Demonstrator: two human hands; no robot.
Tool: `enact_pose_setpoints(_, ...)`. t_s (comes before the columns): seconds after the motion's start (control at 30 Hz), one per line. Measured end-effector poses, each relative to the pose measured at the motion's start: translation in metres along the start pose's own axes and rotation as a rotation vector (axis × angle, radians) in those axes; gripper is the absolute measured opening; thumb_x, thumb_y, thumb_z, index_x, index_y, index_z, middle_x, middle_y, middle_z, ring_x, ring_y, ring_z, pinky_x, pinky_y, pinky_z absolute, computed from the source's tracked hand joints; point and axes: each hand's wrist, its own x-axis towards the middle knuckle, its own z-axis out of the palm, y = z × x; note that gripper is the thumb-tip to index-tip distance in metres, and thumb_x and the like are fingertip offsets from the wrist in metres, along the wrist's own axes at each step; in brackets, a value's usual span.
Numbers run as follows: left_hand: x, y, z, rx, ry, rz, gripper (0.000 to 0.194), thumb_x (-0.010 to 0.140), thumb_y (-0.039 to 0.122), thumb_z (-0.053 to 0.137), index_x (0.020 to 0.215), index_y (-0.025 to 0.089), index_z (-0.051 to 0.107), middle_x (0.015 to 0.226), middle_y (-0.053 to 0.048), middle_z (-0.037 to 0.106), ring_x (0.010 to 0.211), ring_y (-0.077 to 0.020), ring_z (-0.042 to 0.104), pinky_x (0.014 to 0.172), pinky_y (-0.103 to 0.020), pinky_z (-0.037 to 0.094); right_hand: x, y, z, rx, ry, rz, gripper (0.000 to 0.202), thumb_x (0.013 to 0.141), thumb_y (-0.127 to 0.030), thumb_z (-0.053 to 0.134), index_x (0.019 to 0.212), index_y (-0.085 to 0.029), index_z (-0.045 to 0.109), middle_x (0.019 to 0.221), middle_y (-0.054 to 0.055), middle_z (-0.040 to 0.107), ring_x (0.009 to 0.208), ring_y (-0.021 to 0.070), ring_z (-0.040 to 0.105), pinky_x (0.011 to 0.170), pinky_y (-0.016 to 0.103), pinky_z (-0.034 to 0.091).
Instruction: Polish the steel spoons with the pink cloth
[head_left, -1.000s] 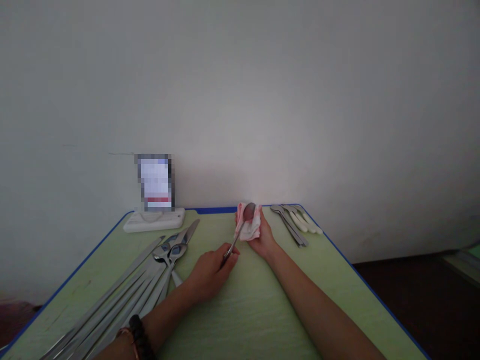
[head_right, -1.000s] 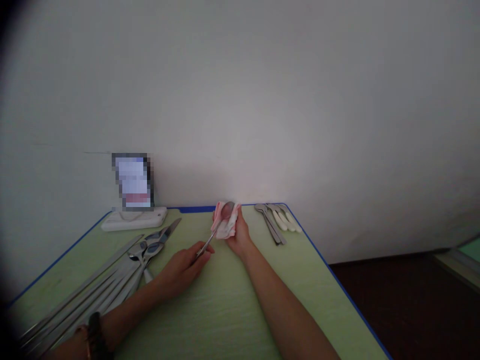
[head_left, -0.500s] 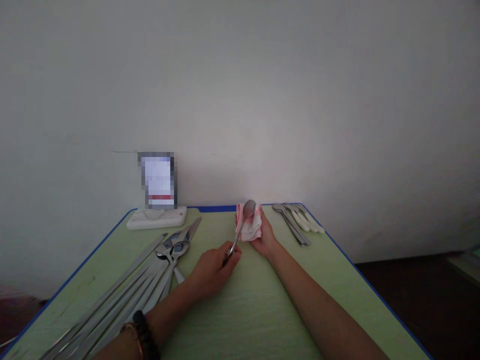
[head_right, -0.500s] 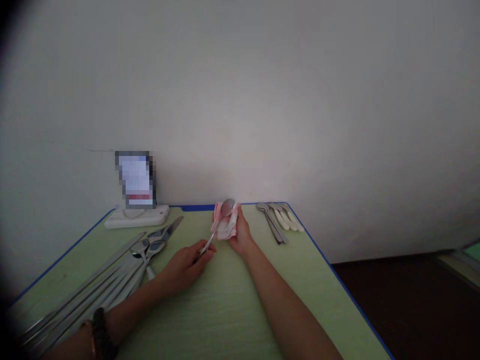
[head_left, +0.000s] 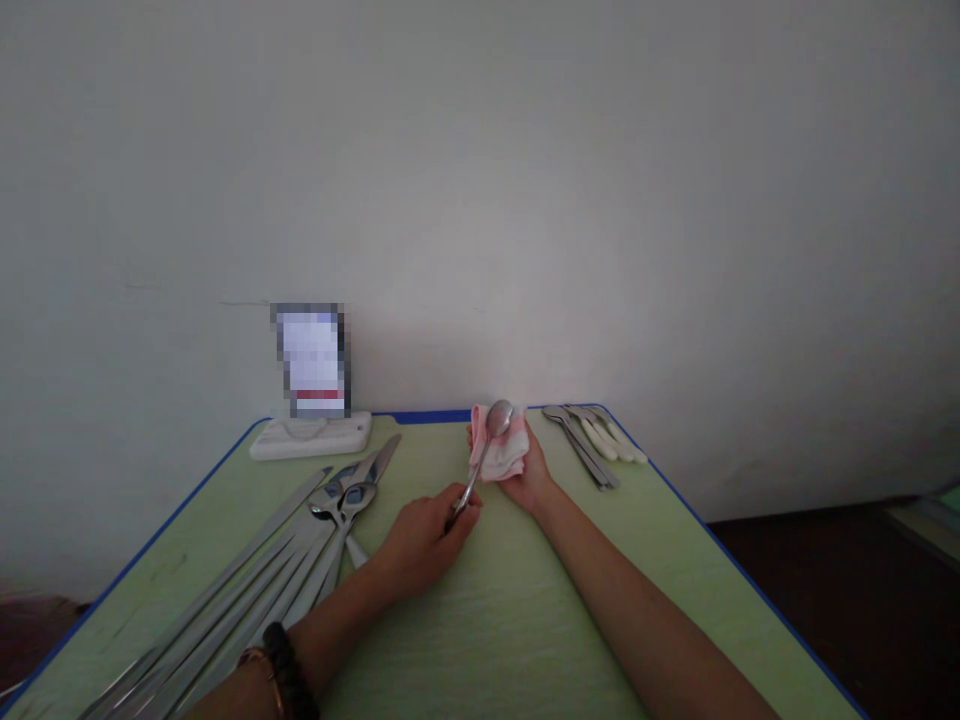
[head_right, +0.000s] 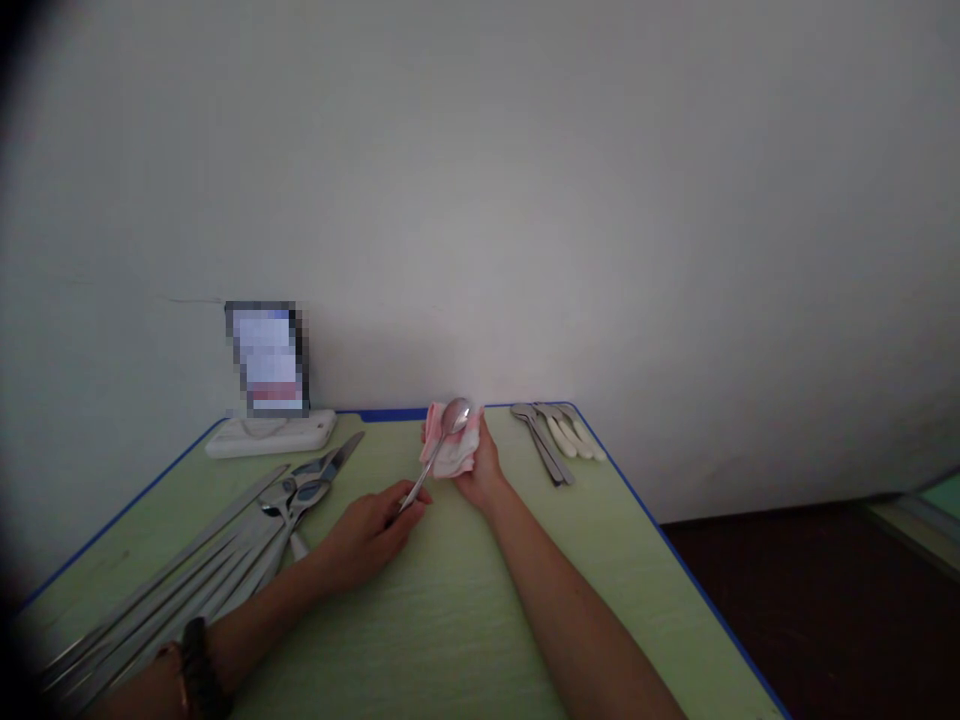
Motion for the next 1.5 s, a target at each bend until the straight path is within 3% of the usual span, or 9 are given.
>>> enact_pose_setpoints(0.33,0.0003,0.0009,-0.0001,0.022,-0.005,-0.007,0.025,0.087,0.033,0.036,0.097,0.02,0.055,0.051,0.005,0.051,0.046,-0.0125,0.046,0.05,-0.022,0.028,-0.0007,-0.0003,0.0033,0.021,0.007,0.018,0.059,0.086,-0.059,0.027,0.094,-0.014,0.065,0.079,0.007,0.069,0.07,0.0158,0.064,0.064,0.028,0.051)
enact_pose_setpoints(0.5,-0.0001,0.0032,-0.0013,-0.001,-0.035,-0.01,0.025,0.087,0.033,0.035,0.093,0.02,0.055,0.05,0.005,0.056,0.047,-0.0126,0.052,0.052,-0.021,0.033,-0.0026,-0.0004,0.0064,0.033,0.006,0.012,0.05,0.085,-0.057,0.036,0.093,-0.017,0.065,0.089,0.006,0.07,0.076,0.0141,0.064,0.065,0.025,0.051)
enact_pose_setpoints(0.83,-0.0003,0.0055,-0.0018,0.0,-0.046,-0.012,0.024,0.088,0.034,0.035,0.086,0.02,0.054,0.05,0.004,0.06,0.048,-0.0128,0.056,0.053,-0.021,0.036,-0.0036,-0.0009,0.0085,0.041,0.02,0.025,0.046,0.085,-0.054,0.039,0.092,-0.017,0.065,0.089,0.006,0.07,0.075,0.014,0.065,0.063,0.025,0.052)
enact_pose_setpoints(0.93,-0.0001,0.0051,-0.0014,0.002,-0.047,0.0,0.025,0.088,0.035,0.035,0.084,0.02,0.054,0.05,0.004,0.06,0.048,-0.0126,0.055,0.053,-0.02,0.035,-0.0029,-0.0003,0.0075,0.038,0.033,0.005,0.046,0.084,-0.054,0.04,0.092,-0.016,0.065,0.088,0.006,0.07,0.075,0.0138,0.065,0.066,0.025,0.052)
enact_pose_setpoints(1.13,0.0,0.0019,0.0002,0.045,-0.033,-0.002,0.028,0.089,0.037,0.034,0.079,0.02,0.054,0.053,0.004,0.058,0.049,-0.0121,0.052,0.051,-0.021,0.03,-0.0023,-0.0004,0.0063,-0.006,-0.003,0.048,0.056,0.084,-0.06,0.034,0.093,-0.013,0.064,0.076,0.008,0.069,0.064,0.0148,0.064,0.055,0.025,0.05)
enact_pose_setpoints(1.5,0.002,0.0008,0.0013,0.118,-0.044,0.011,0.036,0.088,0.039,0.035,0.065,0.018,0.054,0.052,0.003,0.049,0.049,-0.0105,0.043,0.051,-0.022,0.023,-0.0025,-0.0001,0.0068,0.043,0.019,0.033,0.047,0.085,-0.054,0.038,0.084,-0.016,0.065,0.085,0.005,0.071,0.073,0.0135,0.065,0.067,0.025,0.052)
